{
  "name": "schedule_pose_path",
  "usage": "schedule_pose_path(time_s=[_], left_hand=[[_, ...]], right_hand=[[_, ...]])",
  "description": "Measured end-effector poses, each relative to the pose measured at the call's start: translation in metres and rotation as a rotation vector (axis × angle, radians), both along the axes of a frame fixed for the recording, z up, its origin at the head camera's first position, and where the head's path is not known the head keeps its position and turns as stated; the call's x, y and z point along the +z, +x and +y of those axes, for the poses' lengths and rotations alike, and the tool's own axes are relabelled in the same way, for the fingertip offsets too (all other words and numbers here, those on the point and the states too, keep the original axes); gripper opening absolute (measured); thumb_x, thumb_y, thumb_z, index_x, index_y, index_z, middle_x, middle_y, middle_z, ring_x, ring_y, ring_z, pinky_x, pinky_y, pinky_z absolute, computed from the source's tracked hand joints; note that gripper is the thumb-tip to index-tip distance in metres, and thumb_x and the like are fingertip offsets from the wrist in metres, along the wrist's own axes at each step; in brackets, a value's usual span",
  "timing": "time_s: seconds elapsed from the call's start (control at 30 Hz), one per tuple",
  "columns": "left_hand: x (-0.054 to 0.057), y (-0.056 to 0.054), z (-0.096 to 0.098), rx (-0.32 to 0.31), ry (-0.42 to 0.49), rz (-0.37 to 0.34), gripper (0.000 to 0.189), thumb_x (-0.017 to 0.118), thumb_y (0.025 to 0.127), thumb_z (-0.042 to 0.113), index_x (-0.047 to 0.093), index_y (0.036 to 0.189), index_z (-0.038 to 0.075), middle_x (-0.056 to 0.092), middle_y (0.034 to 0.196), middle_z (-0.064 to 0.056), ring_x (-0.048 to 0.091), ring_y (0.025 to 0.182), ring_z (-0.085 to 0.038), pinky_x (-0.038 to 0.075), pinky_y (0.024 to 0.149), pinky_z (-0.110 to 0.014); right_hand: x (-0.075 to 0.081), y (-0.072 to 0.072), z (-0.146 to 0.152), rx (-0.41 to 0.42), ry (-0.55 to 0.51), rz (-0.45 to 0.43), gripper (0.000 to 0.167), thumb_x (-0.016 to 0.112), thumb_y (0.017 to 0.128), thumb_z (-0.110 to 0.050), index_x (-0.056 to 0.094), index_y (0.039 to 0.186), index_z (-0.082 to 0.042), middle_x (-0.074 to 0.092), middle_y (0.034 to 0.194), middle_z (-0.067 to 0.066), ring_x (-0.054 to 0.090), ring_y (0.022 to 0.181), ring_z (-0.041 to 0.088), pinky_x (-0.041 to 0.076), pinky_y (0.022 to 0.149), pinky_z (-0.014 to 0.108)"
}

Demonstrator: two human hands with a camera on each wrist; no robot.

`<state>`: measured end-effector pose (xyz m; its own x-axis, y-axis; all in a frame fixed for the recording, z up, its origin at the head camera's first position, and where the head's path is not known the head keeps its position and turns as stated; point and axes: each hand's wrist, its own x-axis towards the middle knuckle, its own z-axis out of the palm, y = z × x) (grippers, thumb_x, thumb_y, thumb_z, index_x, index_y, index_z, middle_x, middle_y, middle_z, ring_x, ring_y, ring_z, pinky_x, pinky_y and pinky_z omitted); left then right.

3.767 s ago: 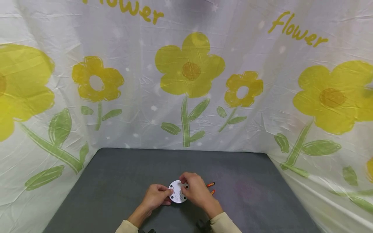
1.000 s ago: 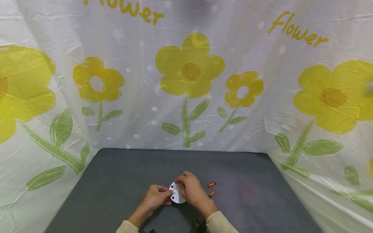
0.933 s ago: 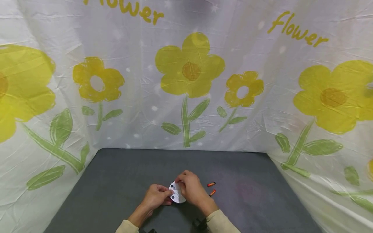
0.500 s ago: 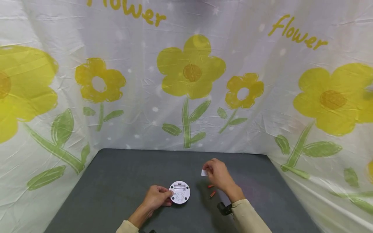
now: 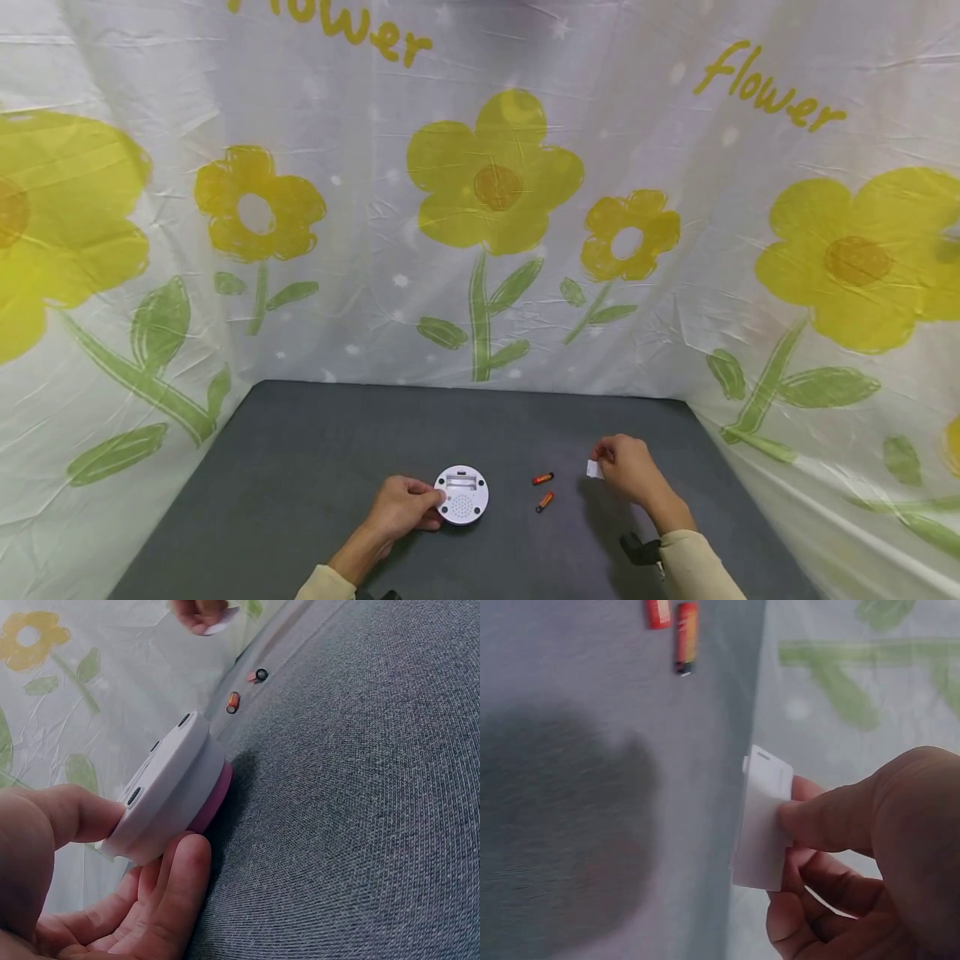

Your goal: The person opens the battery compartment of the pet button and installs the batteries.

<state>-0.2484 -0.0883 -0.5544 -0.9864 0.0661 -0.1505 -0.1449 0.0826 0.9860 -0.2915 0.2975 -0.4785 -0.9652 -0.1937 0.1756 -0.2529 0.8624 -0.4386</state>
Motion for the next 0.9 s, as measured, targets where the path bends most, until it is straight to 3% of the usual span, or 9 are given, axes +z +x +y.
schedule_pose_path(time_s=[0.33,0.43,0.47,0.57,0.67,0.7,0.73,0.9], left_hand=[[-0.002,0.0,0.0,0.011,-0.004,-0.007,0.025,0.077,0.095,0.007,0.071,0.106,-0.015,0.078,0.086,-0.016,0.077,0.071,-0.019,0.069,0.065,-0.033],[-0.002,0.0,0.0,0.005,-0.003,-0.01,0.025,0.077,0.095,0.007,0.072,0.105,-0.015,0.078,0.085,-0.015,0.077,0.07,-0.018,0.069,0.065,-0.032],[-0.002,0.0,0.0,0.002,0.0,-0.011,0.025,0.077,0.095,0.007,0.072,0.105,-0.015,0.078,0.085,-0.014,0.077,0.07,-0.018,0.069,0.065,-0.032],[-0.002,0.0,0.0,-0.005,0.005,-0.016,0.024,0.077,0.095,0.007,0.072,0.104,-0.014,0.078,0.084,-0.013,0.077,0.07,-0.017,0.069,0.065,-0.031],[-0.003,0.0,0.0,-0.006,0.008,-0.011,0.024,0.077,0.095,0.007,0.072,0.103,-0.014,0.078,0.084,-0.014,0.077,0.07,-0.017,0.069,0.065,-0.032],[-0.003,0.0,-0.001,-0.006,0.008,-0.011,0.024,0.077,0.095,0.008,0.072,0.103,-0.014,0.078,0.084,-0.014,0.077,0.07,-0.017,0.069,0.065,-0.032],[-0.003,-0.001,-0.001,-0.005,0.007,-0.01,0.024,0.077,0.095,0.008,0.072,0.103,-0.014,0.078,0.084,-0.014,0.077,0.07,-0.017,0.069,0.065,-0.032],[-0.004,-0.002,0.0,-0.001,0.004,-0.021,0.023,0.077,0.095,0.008,0.072,0.103,-0.013,0.078,0.083,-0.013,0.077,0.069,-0.016,0.069,0.064,-0.031]], right_hand=[[-0.034,0.005,0.016,-0.017,-0.011,-0.058,0.02,0.067,0.084,0.007,0.073,0.081,-0.011,0.059,0.069,-0.005,0.049,0.064,0.012,0.042,0.058,0.027],[-0.045,0.006,0.019,-0.006,-0.013,-0.039,0.02,0.067,0.083,0.007,0.071,0.078,-0.012,0.057,0.068,-0.006,0.049,0.063,0.012,0.042,0.056,0.028],[-0.058,0.0,0.029,0.039,-0.023,-0.002,0.018,0.067,0.086,0.003,0.071,0.08,-0.013,0.058,0.069,-0.006,0.049,0.063,0.011,0.042,0.056,0.028],[-0.065,0.001,0.031,0.046,-0.021,0.013,0.018,0.067,0.085,0.003,0.07,0.079,-0.013,0.057,0.068,-0.006,0.049,0.062,0.011,0.041,0.055,0.03],[-0.063,0.003,0.027,0.017,0.005,0.004,0.019,0.067,0.087,0.004,0.071,0.08,-0.014,0.058,0.07,-0.006,0.049,0.064,0.012,0.041,0.056,0.029],[-0.051,0.009,0.017,-0.032,0.029,-0.025,0.021,0.068,0.084,0.008,0.07,0.079,-0.012,0.057,0.069,-0.004,0.049,0.064,0.013,0.042,0.056,0.029],[-0.048,0.01,0.014,-0.04,0.045,-0.02,0.021,0.068,0.085,0.009,0.071,0.08,-0.011,0.059,0.07,-0.004,0.05,0.065,0.013,0.043,0.056,0.03],[-0.035,0.009,0.001,-0.017,0.11,0.071,0.013,0.075,0.089,0.006,0.077,0.089,-0.007,0.065,0.076,0.0,0.056,0.071,0.014,0.053,0.063,0.036]])
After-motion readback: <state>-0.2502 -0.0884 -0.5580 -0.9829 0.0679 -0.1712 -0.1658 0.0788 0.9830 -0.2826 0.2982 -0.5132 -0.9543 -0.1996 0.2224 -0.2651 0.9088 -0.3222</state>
